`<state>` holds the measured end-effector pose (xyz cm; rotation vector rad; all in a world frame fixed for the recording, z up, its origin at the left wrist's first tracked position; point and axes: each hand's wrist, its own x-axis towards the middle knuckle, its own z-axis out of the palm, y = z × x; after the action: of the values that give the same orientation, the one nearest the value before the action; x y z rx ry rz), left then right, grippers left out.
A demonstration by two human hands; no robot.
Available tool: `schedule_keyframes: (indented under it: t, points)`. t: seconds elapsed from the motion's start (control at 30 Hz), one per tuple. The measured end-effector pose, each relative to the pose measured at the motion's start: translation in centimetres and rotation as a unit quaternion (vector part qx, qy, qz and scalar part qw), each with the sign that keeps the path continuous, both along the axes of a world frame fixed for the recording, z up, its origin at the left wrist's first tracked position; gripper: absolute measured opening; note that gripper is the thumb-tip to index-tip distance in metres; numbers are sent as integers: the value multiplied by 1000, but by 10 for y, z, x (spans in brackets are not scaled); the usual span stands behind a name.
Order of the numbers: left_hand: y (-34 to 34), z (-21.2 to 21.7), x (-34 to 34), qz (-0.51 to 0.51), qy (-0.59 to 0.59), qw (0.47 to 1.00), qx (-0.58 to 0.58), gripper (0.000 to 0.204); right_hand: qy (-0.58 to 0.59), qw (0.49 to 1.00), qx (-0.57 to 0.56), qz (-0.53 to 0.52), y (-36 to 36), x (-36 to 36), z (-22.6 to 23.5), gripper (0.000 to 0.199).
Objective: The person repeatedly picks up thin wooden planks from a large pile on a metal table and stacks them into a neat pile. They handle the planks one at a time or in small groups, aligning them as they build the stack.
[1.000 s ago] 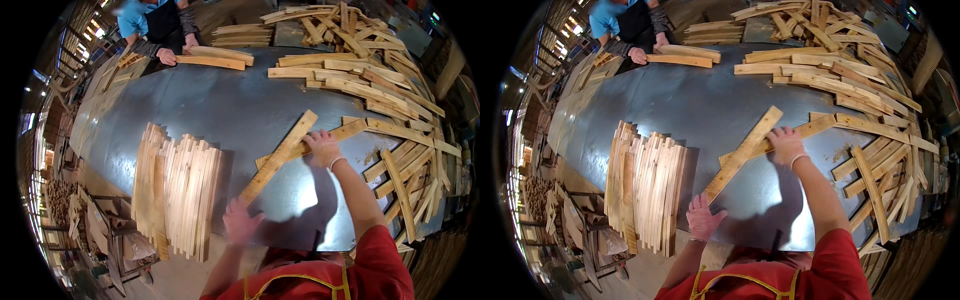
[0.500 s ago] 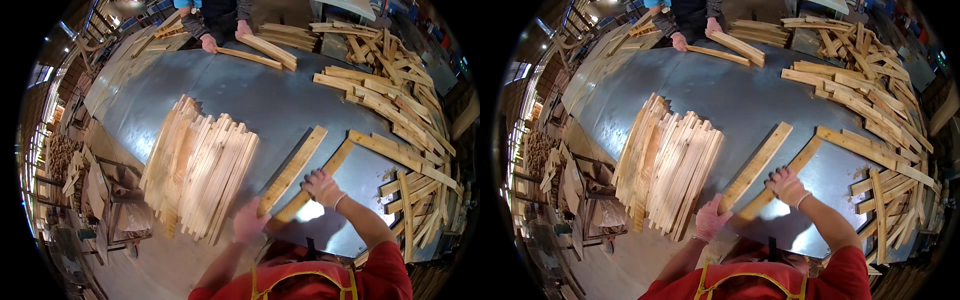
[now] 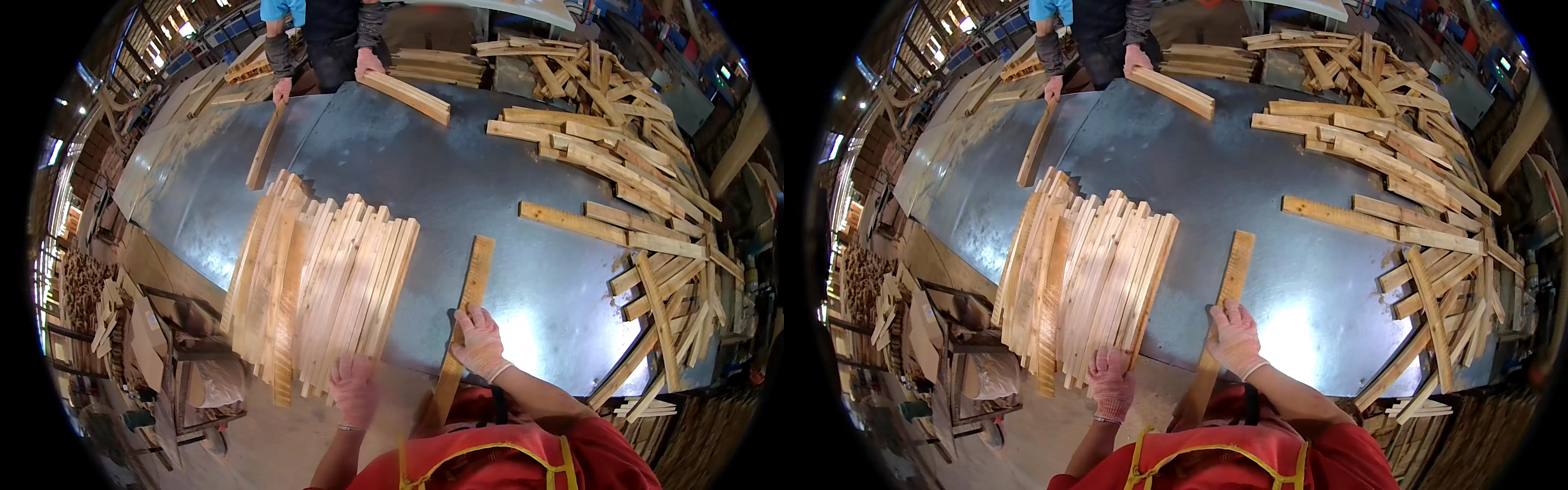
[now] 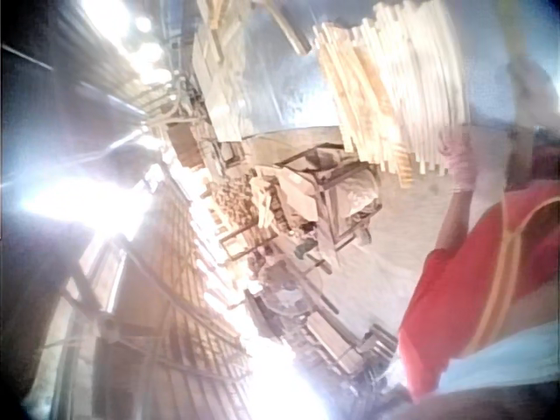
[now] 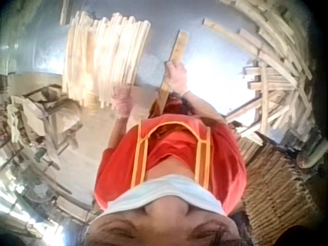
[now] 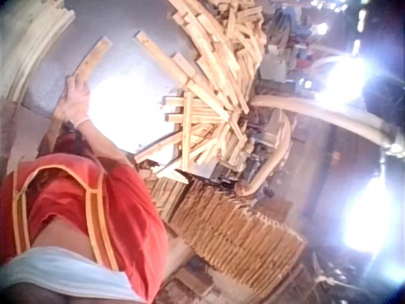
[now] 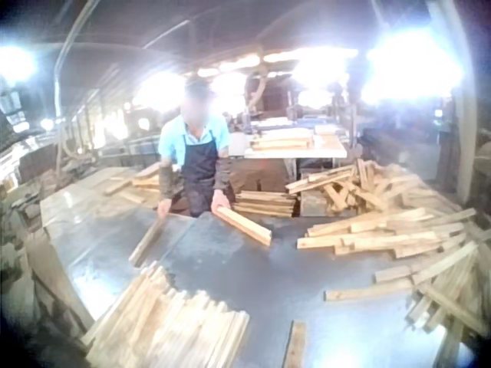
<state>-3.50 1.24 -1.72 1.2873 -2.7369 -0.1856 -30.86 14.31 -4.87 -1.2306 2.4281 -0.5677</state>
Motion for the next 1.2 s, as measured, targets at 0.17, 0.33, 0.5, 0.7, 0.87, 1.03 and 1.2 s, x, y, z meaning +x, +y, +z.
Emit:
schedule_keyframes:
  t: [0.17,0.33,0.5,0.7,0.87,1.03,1.2]
  points:
    - [30,-23,-34,-93,-30,994,38,80,-190,980,-4,59,-24,-6,22,73]
    - [58,22,-154,-13,-171,956,237,96,-360,928,-46,80,-23,-87,27,75]
    - [28,-15,-128,20,-135,967,215,86,-4,997,-73,-24,-2,-257,36,60]
    - [25,-25,-102,-31,-125,991,42,73,203,968,120,-84,49,-386,0,65]
    - [-9,-11,-75,41,-90,995,-16,62,91,980,177,15,42,-363,53,63]
    - [-5,-31,-63,34,-68,996,-44,68,-7,987,95,126,-3,-266,111,63]
    - [-7,-53,-57,24,-43,996,-80,71,-165,985,-32,-23,-49,-189,73,64]
